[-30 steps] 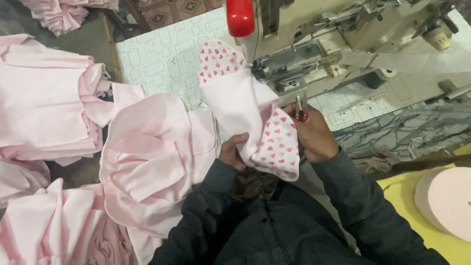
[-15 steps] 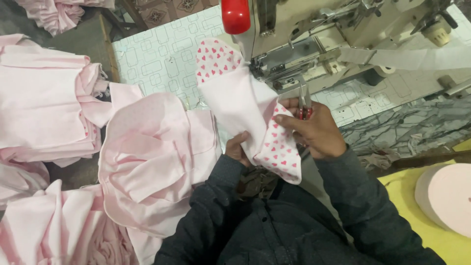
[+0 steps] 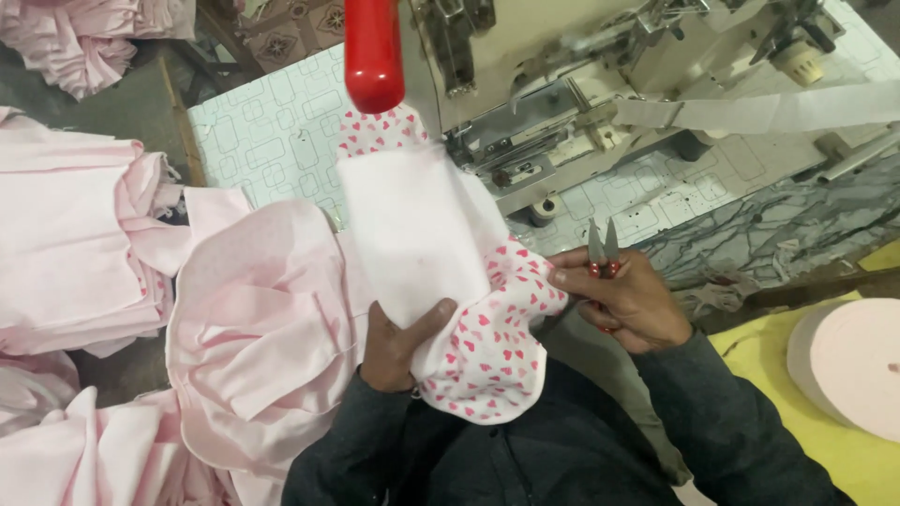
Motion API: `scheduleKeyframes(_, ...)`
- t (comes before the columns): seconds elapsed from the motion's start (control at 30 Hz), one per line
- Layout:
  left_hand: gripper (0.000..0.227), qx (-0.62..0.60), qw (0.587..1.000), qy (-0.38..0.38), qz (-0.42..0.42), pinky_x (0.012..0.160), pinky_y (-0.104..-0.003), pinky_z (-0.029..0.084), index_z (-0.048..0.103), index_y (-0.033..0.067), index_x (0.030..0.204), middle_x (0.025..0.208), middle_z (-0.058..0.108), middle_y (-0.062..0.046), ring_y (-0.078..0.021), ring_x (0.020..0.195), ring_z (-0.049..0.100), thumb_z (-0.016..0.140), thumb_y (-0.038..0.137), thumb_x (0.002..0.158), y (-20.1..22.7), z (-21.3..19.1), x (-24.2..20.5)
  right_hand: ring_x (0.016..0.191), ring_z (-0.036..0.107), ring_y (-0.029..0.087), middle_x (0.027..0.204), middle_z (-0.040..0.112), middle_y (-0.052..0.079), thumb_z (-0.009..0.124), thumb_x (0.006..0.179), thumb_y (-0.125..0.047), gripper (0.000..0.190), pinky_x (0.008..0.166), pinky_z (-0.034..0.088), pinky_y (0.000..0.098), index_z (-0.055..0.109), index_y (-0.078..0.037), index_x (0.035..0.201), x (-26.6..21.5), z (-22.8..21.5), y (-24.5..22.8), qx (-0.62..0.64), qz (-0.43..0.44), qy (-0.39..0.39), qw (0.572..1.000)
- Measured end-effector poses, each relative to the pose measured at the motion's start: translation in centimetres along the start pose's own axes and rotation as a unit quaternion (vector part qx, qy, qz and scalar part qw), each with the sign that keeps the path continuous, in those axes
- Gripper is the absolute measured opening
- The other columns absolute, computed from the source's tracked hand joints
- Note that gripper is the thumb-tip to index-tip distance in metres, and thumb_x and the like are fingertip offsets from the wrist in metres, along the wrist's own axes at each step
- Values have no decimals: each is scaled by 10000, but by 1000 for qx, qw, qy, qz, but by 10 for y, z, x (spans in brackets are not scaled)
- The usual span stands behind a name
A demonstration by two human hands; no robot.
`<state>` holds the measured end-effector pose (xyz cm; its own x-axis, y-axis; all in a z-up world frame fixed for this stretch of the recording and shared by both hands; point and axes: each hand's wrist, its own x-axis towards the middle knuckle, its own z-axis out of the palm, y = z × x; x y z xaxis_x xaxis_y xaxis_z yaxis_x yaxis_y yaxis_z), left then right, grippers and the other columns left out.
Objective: Trimming excess threads and fabric from pink baby garments using small snips at a sewing workstation.
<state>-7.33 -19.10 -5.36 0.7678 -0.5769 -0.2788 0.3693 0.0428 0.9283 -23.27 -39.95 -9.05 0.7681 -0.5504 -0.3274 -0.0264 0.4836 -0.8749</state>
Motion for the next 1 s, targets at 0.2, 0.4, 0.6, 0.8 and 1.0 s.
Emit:
scheduleKeyframes(0.2, 261, 133, 985, -30, 102, 639, -334, 610, 816, -17, 886, 747, 734, -174, -150, 654, 660, 945, 103, 693, 46, 7, 22, 511, 577, 75, 720, 714, 125, 788, 838, 46, 260, 310, 264, 99, 712, 120, 1075, 24, 14, -3, 26, -25, 13, 999)
scheduleKeyframes(0.4, 410, 322, 928, -53, 181, 708, -420, 572, 744, -98, 973, 741, 665, -246, -238, 663, 629, 948, 122, 694, 85, 1, 72, 615, 717, 172, 841, 776, 179, 842, 790, 47, 340, 290, 281, 126, 664, 67, 1078, 49, 34, 9, 74, -55, 46, 995)
scheduleKeyframes(0.6, 393, 376, 912, -50, 158, 685, -362, 534, 720, -65, 1012, 758, 663, -152, -215, 684, 642, 935, 101, 728, 103, -45, 98, 650, 741, 185, 853, 776, 189, 854, 801, 26, 352, 316, 322, 128, 568, -20, 999, 75, 56, 38, 112, -129, 84, 982)
scheduleKeyframes(0.8, 608, 249, 966, 61, -24, 700, -552, 576, 594, -72, 1300, 1122, 681, -249, -381, 908, 688, 836, 182, 803, 52, -126, 101, 529, 601, 78, 852, 758, 118, 845, 839, -21, 362, 312, 303, 143, 528, -61, 1009, 66, 77, 33, 110, -157, 92, 977)
scheduleKeyframes(1.0, 452, 574, 605, 135, 535, 792, -407, 564, 695, -40, 1302, 1087, 665, -178, -352, 972, 626, 876, 6, 890, 65, -94, 76, 392, 466, 64, 669, 567, 2, 763, 931, -112, 184, 281, 289, 169, 595, -49, 972, 43, 96, 33, 108, -124, 60, 985)
